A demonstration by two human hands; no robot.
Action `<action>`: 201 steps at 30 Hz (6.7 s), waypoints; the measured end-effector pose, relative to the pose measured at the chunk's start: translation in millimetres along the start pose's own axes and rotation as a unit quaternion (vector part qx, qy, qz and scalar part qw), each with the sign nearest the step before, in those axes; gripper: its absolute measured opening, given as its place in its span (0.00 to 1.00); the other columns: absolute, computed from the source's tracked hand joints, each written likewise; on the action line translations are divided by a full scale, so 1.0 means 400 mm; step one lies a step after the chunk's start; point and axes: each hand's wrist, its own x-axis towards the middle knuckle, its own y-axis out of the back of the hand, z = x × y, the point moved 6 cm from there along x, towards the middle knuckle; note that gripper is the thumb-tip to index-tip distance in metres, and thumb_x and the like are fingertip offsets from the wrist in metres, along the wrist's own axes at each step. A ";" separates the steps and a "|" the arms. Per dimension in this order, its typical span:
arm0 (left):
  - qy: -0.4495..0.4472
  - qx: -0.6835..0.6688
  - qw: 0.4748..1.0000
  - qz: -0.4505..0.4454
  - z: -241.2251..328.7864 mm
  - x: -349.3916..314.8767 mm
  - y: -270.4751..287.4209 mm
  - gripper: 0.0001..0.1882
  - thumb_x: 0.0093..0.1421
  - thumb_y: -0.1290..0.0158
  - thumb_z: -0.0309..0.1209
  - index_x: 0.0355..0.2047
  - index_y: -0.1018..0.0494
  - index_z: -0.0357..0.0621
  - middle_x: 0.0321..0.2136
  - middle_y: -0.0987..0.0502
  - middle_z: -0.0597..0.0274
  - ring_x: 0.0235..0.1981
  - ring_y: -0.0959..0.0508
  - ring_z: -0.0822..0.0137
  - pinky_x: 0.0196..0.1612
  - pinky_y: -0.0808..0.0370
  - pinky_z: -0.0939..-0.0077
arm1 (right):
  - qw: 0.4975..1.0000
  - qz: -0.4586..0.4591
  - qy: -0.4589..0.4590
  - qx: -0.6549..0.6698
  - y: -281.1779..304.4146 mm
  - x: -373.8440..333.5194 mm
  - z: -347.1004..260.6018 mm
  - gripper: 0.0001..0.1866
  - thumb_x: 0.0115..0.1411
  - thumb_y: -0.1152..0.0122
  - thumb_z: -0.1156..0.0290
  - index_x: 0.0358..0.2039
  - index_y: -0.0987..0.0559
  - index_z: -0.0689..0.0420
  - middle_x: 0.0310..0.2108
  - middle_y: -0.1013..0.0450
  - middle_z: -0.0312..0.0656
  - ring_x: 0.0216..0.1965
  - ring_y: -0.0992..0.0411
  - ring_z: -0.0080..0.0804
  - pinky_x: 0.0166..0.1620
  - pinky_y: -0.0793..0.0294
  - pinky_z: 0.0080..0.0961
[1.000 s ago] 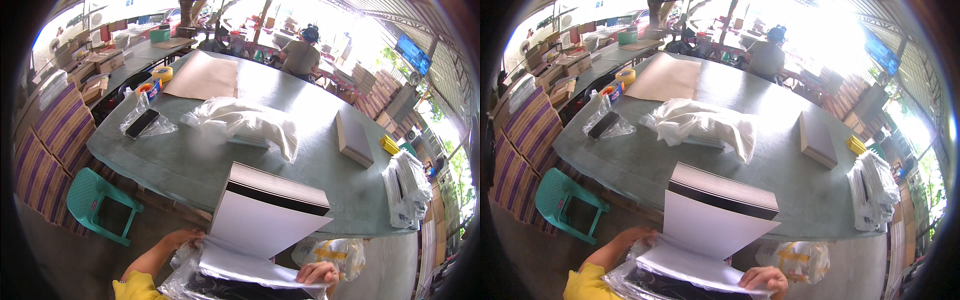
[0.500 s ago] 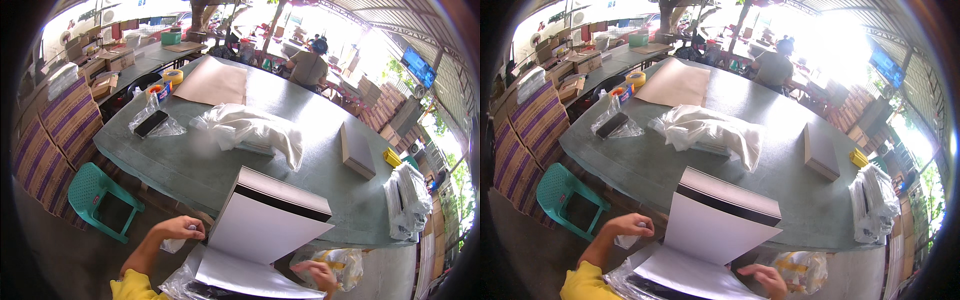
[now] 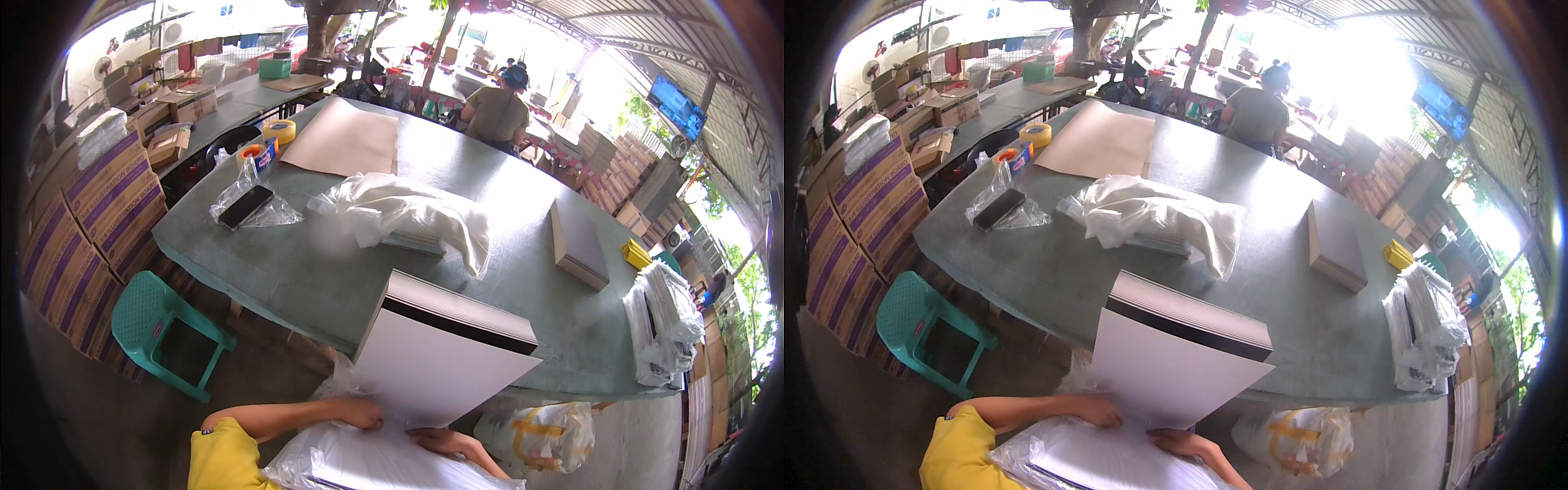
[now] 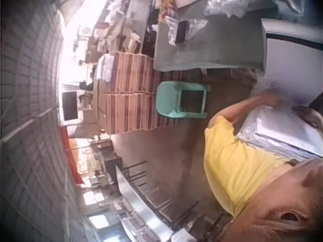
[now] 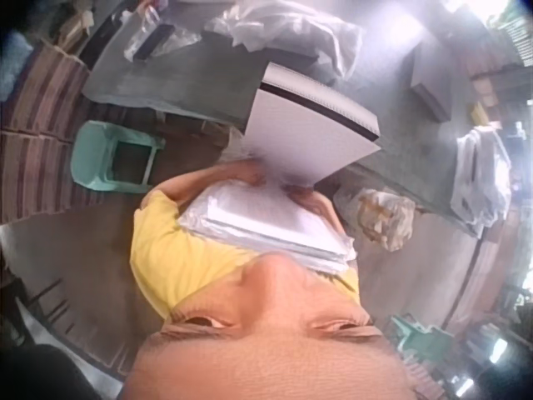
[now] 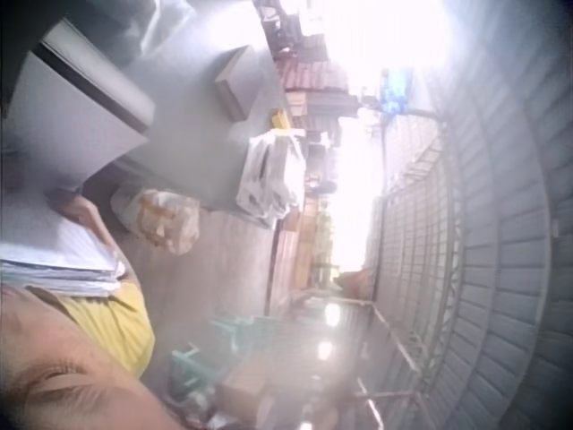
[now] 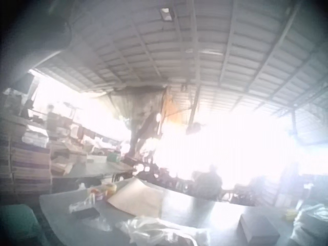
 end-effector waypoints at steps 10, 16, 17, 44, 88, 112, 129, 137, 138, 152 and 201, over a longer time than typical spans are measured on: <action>-0.230 -0.055 0.853 0.464 0.494 -0.156 0.389 0.10 0.55 0.54 0.33 0.25 0.34 0.38 0.17 0.34 0.58 0.17 0.34 0.66 0.23 0.36 0.74 | 0.897 0.285 0.297 0.160 0.282 -0.196 -0.444 0.03 0.50 0.46 0.78 0.27 0.27 0.63 0.26 0.30 0.35 0.28 0.33 0.20 0.33 0.33 0.15; -0.013 -0.032 0.864 0.502 0.390 -0.301 0.446 0.13 0.47 0.43 0.34 0.29 0.31 0.40 0.17 0.33 0.66 0.19 0.35 0.78 0.23 0.37 0.84 | 0.747 0.430 0.353 0.363 0.363 -0.311 -0.320 0.03 0.49 0.45 0.79 0.23 0.30 0.63 0.20 0.31 0.40 0.22 0.33 0.22 0.26 0.32 0.18; 0.006 -0.043 0.859 0.511 0.370 -0.314 0.448 0.15 0.45 0.42 0.33 0.31 0.31 0.41 0.18 0.32 0.68 0.20 0.34 0.79 0.24 0.36 0.86 | 0.745 0.433 0.347 0.371 0.364 -0.320 -0.312 0.03 0.49 0.45 0.79 0.24 0.30 0.63 0.20 0.31 0.40 0.22 0.33 0.22 0.26 0.32 0.18; -0.111 0.039 0.868 0.482 0.445 -0.217 0.419 0.16 0.44 0.43 0.29 0.35 0.31 0.42 0.31 0.27 0.59 0.28 0.26 0.67 0.33 0.30 0.77 | 0.832 0.251 0.315 0.383 0.276 -0.183 -0.345 0.04 0.51 0.45 0.78 0.26 0.29 0.64 0.26 0.29 0.37 0.27 0.32 0.18 0.31 0.34 0.12; -0.266 -0.045 0.905 0.329 0.518 -0.180 0.315 0.13 0.54 0.51 0.36 0.23 0.33 0.37 0.15 0.35 0.54 0.17 0.33 0.61 0.23 0.36 0.75 | 0.722 0.278 0.456 0.440 0.342 -0.282 -0.479 0.11 0.52 0.48 0.66 0.22 0.30 0.62 0.21 0.33 0.44 0.23 0.35 0.30 0.29 0.35 0.23; -0.222 -0.352 0.890 0.184 0.499 -0.171 0.352 0.07 0.55 0.59 0.20 0.35 0.36 0.38 0.22 0.34 0.70 0.25 0.33 0.80 0.28 0.35 0.86 | 0.960 -0.061 0.202 0.186 0.119 -0.155 -0.458 0.19 0.49 0.41 0.63 0.37 0.31 0.62 0.31 0.32 0.36 0.34 0.35 0.22 0.42 0.36 0.18; -0.029 0.279 0.960 0.000 0.299 -0.182 0.174 0.15 0.51 0.53 0.35 0.32 0.37 0.36 0.20 0.30 0.49 0.25 0.27 0.52 0.27 0.31 0.63 | 0.949 -0.024 -0.077 -0.305 0.168 -0.185 -0.266 0.20 0.49 0.51 0.65 0.41 0.34 0.63 0.32 0.31 0.53 0.34 0.32 0.47 0.42 0.35 0.32; 0.008 0.429 0.903 0.005 0.191 -0.165 0.125 0.09 0.41 0.52 0.32 0.22 0.31 0.42 0.21 0.28 0.55 0.24 0.26 0.59 0.21 0.31 0.64 | 0.834 0.043 -0.100 -0.540 0.096 -0.124 -0.193 0.13 0.42 0.48 0.66 0.30 0.24 0.53 0.32 0.28 0.41 0.41 0.33 0.41 0.54 0.53 0.48; -0.008 0.443 0.896 0.013 0.173 -0.167 0.122 0.07 0.41 0.52 0.33 0.20 0.30 0.43 0.20 0.28 0.56 0.24 0.25 0.60 0.20 0.31 0.64 | 0.831 0.048 -0.094 -0.546 0.089 -0.118 -0.176 0.12 0.42 0.48 0.66 0.29 0.23 0.52 0.31 0.28 0.40 0.42 0.33 0.40 0.54 0.55 0.51; -0.205 0.156 0.958 0.127 0.423 -0.218 0.226 0.08 0.45 0.48 0.31 0.17 0.31 0.39 0.15 0.31 0.59 0.18 0.30 0.65 0.23 0.33 0.73 | 0.646 0.738 0.197 -0.010 0.379 -0.514 -0.323 0.06 0.44 0.49 0.74 0.26 0.30 0.57 0.18 0.33 0.37 0.20 0.32 0.23 0.24 0.33 0.20; -0.297 -0.241 0.924 -0.015 0.479 -0.343 0.264 0.14 0.49 0.52 0.18 0.38 0.30 0.37 0.34 0.28 0.54 0.39 0.30 0.68 0.43 0.35 0.78 | 0.720 -0.011 0.577 0.386 0.179 -0.395 -0.246 0.15 0.52 0.54 0.69 0.35 0.28 0.66 0.37 0.32 0.56 0.41 0.34 0.48 0.46 0.38 0.42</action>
